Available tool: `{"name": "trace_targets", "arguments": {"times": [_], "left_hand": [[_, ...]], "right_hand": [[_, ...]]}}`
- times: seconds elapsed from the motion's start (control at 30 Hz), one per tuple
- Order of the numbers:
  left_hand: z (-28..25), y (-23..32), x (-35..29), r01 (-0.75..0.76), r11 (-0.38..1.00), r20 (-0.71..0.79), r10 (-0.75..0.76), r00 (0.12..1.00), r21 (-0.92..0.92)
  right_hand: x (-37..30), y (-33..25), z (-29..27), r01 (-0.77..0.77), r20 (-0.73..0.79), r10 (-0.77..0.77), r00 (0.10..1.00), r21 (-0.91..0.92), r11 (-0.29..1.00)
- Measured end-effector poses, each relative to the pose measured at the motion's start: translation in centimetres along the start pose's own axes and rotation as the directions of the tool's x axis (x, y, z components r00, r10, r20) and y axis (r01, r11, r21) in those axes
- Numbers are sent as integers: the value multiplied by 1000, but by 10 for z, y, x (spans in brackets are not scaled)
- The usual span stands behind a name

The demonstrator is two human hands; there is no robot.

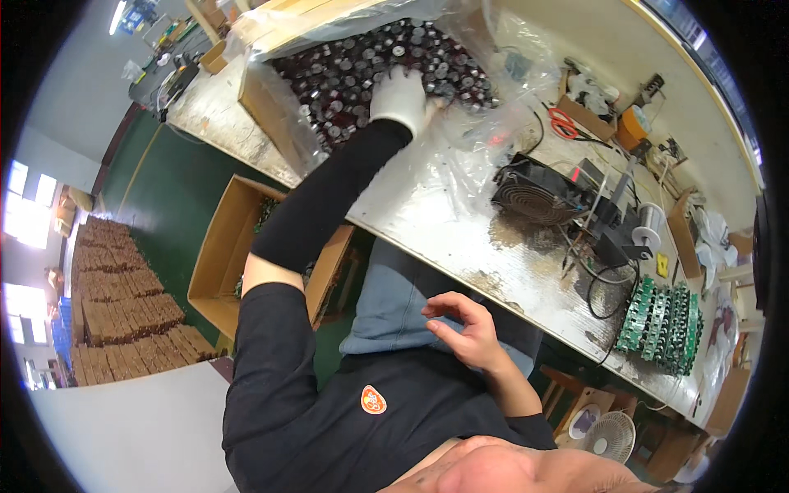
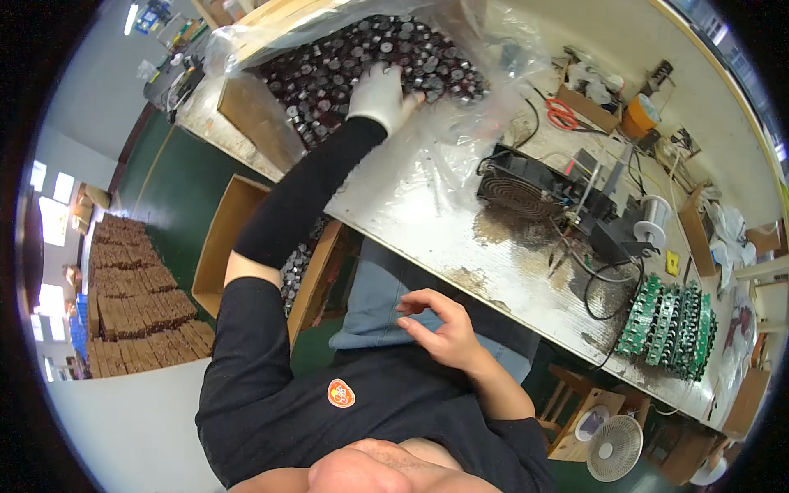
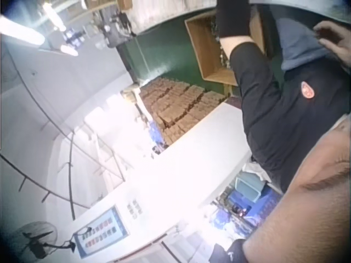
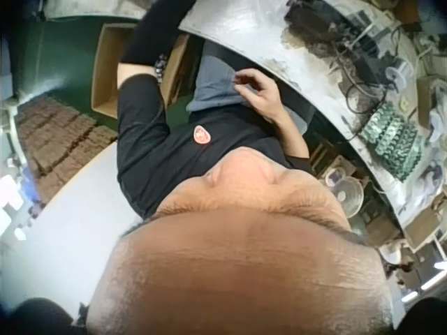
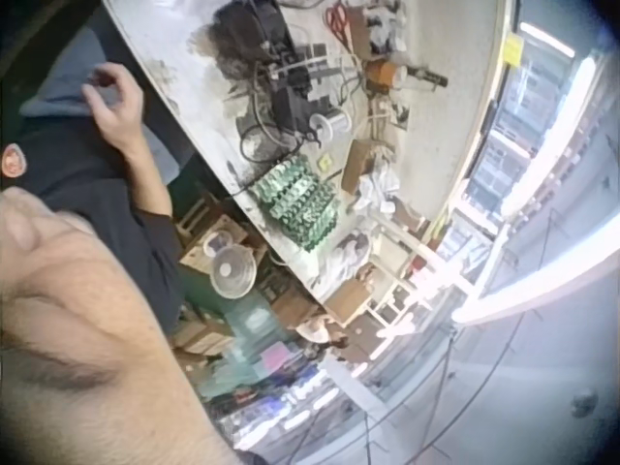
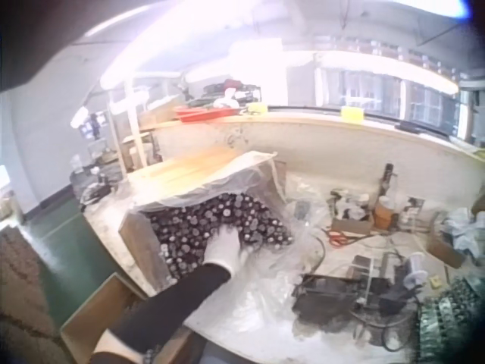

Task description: The person solders wired electronic components onto circuit boards using a soldering iron and places completed boards into a box.

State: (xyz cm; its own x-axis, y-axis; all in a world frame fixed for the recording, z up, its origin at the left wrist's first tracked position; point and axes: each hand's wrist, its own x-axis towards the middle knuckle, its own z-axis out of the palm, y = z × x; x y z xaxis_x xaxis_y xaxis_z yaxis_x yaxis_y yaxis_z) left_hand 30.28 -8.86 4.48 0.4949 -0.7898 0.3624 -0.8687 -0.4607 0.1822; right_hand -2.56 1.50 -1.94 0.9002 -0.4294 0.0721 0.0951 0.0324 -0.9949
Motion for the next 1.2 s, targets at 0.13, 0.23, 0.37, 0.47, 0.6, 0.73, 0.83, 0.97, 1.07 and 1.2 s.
{"name": "trace_targets", "arguments": {"times": [0.13,0.23,0.37,0.47,0.6,0.73,0.83,0.97,1.07,1.2], "left_hand": [[41,-11,67,-67,979,-196,105,975,191],[37,-15,101,-302,935,-147,330,932,187],[50,1,122,-404,909,49,401,915,104],[55,14,132,-422,899,88,414,906,120],[61,21,141,-470,843,216,424,880,261],[61,42,143,-368,871,400,226,888,326],[71,39,125,-272,925,312,185,932,265],[69,42,126,-209,956,340,130,931,205],[69,42,138,-173,959,437,61,898,222],[83,28,132,-264,934,401,153,903,239]], "right_hand": [[-2,0,-12,-10,-32,11,999,23,1000],[-4,2,-20,-34,-61,35,998,22,999],[-1,4,-27,-61,-64,61,996,-3,998],[6,2,-26,-87,-63,90,994,45,995],[18,2,-21,-62,-15,61,998,-31,998],[28,-2,-10,-16,32,16,999,-27,1000],[23,-3,-8,-37,41,37,998,-17,999],[16,8,-4,-69,24,69,997,-15,998],[14,5,-3,-62,39,63,997,-23,998],[4,5,-7,-68,15,68,998,-21,997]]}}
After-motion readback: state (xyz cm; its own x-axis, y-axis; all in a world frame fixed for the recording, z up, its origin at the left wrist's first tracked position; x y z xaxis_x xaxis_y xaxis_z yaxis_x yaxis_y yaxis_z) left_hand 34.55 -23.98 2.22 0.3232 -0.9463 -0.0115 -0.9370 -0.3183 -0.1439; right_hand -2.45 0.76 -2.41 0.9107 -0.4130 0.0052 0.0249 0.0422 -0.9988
